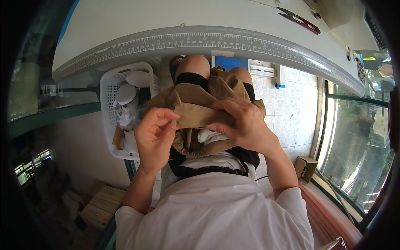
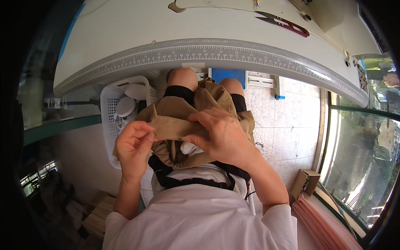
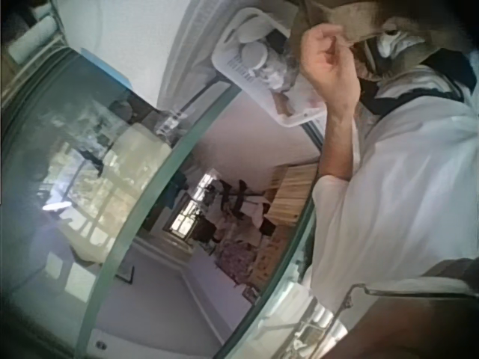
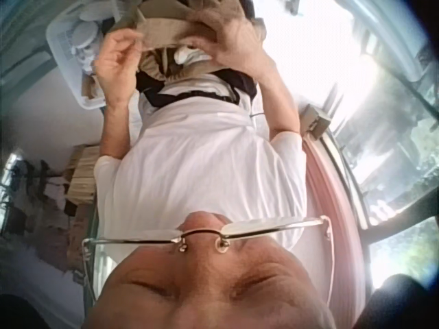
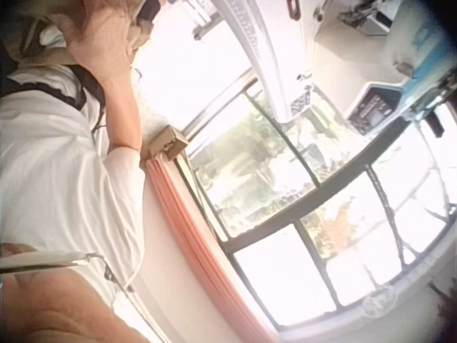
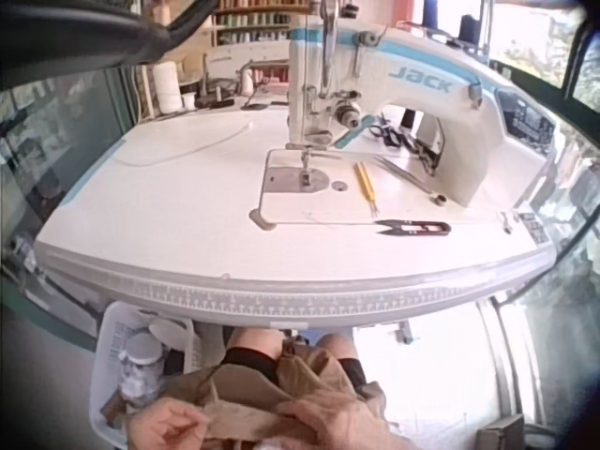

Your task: The person holds a pair of brown trousers and uses a small tool to pull thread through the fabric near the waistband, repeatedly working on different sections of the garment.

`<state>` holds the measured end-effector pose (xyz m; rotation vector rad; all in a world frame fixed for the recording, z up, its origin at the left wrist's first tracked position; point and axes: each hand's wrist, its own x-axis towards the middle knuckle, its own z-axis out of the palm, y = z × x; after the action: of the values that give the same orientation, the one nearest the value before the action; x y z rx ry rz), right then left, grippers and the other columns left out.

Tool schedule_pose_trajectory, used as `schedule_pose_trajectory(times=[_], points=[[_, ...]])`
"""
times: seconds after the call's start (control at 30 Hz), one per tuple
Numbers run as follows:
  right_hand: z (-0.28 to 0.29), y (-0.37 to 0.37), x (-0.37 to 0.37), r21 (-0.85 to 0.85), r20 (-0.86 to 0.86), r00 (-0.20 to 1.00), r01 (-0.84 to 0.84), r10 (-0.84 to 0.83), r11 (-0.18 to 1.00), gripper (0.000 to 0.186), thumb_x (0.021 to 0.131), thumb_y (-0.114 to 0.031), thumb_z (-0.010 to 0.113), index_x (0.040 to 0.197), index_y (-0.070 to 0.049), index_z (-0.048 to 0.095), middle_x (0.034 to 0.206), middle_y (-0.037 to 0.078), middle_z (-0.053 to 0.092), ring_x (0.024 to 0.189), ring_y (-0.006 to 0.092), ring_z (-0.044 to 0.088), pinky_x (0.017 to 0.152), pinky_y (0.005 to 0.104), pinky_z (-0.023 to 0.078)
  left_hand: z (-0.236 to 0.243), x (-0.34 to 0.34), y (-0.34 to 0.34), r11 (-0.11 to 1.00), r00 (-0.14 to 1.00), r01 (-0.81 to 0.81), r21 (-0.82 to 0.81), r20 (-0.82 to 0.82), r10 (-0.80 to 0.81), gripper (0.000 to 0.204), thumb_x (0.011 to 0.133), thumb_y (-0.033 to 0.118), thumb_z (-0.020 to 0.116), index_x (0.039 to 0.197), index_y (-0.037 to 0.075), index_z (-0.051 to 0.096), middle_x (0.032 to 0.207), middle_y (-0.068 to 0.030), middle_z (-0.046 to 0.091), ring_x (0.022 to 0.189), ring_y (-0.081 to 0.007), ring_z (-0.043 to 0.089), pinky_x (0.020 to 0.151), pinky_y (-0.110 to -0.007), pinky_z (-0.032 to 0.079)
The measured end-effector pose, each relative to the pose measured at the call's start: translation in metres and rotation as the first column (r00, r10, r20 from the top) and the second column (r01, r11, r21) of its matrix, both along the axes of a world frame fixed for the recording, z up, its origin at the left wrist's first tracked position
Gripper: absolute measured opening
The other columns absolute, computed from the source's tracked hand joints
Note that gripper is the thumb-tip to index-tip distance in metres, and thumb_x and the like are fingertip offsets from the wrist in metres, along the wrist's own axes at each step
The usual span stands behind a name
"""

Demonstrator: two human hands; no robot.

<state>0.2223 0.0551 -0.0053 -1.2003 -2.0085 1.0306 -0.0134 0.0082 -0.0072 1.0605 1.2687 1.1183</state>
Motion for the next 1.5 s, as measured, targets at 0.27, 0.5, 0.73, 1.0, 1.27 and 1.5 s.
schedule_pose_trajectory(times=[0.27, 0.5, 0.73, 1.0, 1.27, 1.5], points=[[-0.017, 0.002, 0.06, -0.281, -0.037, 0.999, -0.011, 0.0, 0.96, 0.008, 0.089, -0.006, 0.068, 0.092, 0.001, 0.069, 0.083, 0.011, 0.068, 0.076, 0.0229, 0.063, 0.07, 0.0331, 0.05, -0.012, 0.003, 0.01, 0.964, 0.91, -0.073, -0.255, 0.378, 0.169, 0.022, 0.101, 0.01, 0.055, 0.12, 0.001, 0.049, 0.114, -0.0198, 0.066, 0.097, -0.0287, 0.069, 0.087, -0.041, 0.057], [-0.016, -0.005, 0.06, -0.551, -0.223, 0.948, 0.068, -0.225, 0.832, 0.011, 0.096, -0.008, 0.066, 0.097, 0.003, 0.067, 0.087, 0.004, 0.067, 0.082, 0.0108, 0.058, 0.075, 0.0265, 0.048, -0.014, 0.057, -0.011, 0.737, 0.762, 0.418, -0.531, 0.647, 0.033, 0.034, 0.105, 0.025, 0.05, 0.124, -0.002, 0.056, 0.122, -0.0233, 0.064, 0.102, -0.0345, 0.069, 0.084, -0.042, 0.058], [-0.011, -0.01, 0.069, -0.137, -0.154, 0.973, 0.153, -0.173, 0.979, 0.008, 0.086, -0.002, 0.073, 0.093, 0.0, 0.068, 0.088, 0.007, 0.067, 0.083, 0.0186, 0.062, 0.076, 0.0307, 0.05, -0.018, 0.083, 0.006, 0.759, 0.729, 0.485, -0.435, 0.68, -0.077, 0.023, 0.101, 0.016, 0.058, 0.109, -0.003, 0.068, 0.102, -0.0125, 0.072, 0.089, -0.021, 0.07, 0.077, -0.033, 0.058], [-0.012, -0.016, 0.055, 0.144, -0.056, 0.998, 0.042, -0.034, 0.989, 0.021, 0.072, -0.007, 0.081, 0.088, -0.005, 0.067, 0.087, 0.007, 0.063, 0.081, 0.0251, 0.061, 0.069, 0.0366, 0.049, -0.021, 0.087, 0.005, 0.868, 0.822, 0.399, -0.294, 0.533, -0.198, 0.028, 0.102, 0.016, 0.057, 0.11, -0.008, 0.068, 0.099, -0.0114, 0.073, 0.089, -0.0149, 0.068, 0.083, -0.028, 0.055], [-0.019, -0.003, 0.11, -0.152, -0.415, 0.849, 0.288, -0.326, 0.945, 0.044, 0.106, -0.03, 0.051, 0.079, 0.003, 0.064, 0.072, 0.009, 0.062, 0.07, 0.0151, 0.059, 0.066, 0.0288, 0.048, -0.036, 0.074, -0.002, 0.879, 0.818, 0.357, -0.315, 0.56, -0.131, 0.02, 0.1, 0.006, 0.055, 0.109, -0.008, 0.068, 0.105, -0.0166, 0.071, 0.097, -0.0256, 0.07, 0.089, -0.042, 0.057], [-0.011, -0.037, 0.06, -0.038, -0.094, 0.985, 0.143, -0.146, 0.989, 0.016, 0.077, 0.0, 0.079, 0.089, -0.004, 0.068, 0.084, 0.006, 0.064, 0.078, 0.0229, 0.066, 0.059, 0.0323, 0.053, -0.035, 0.08, 0.0, 0.893, 0.791, 0.278, -0.353, 0.612, -0.005, 0.015, 0.097, 0.005, 0.063, 0.102, -0.007, 0.068, 0.097, -0.0131, 0.071, 0.088, -0.0192, 0.069, 0.082, -0.034, 0.059]])
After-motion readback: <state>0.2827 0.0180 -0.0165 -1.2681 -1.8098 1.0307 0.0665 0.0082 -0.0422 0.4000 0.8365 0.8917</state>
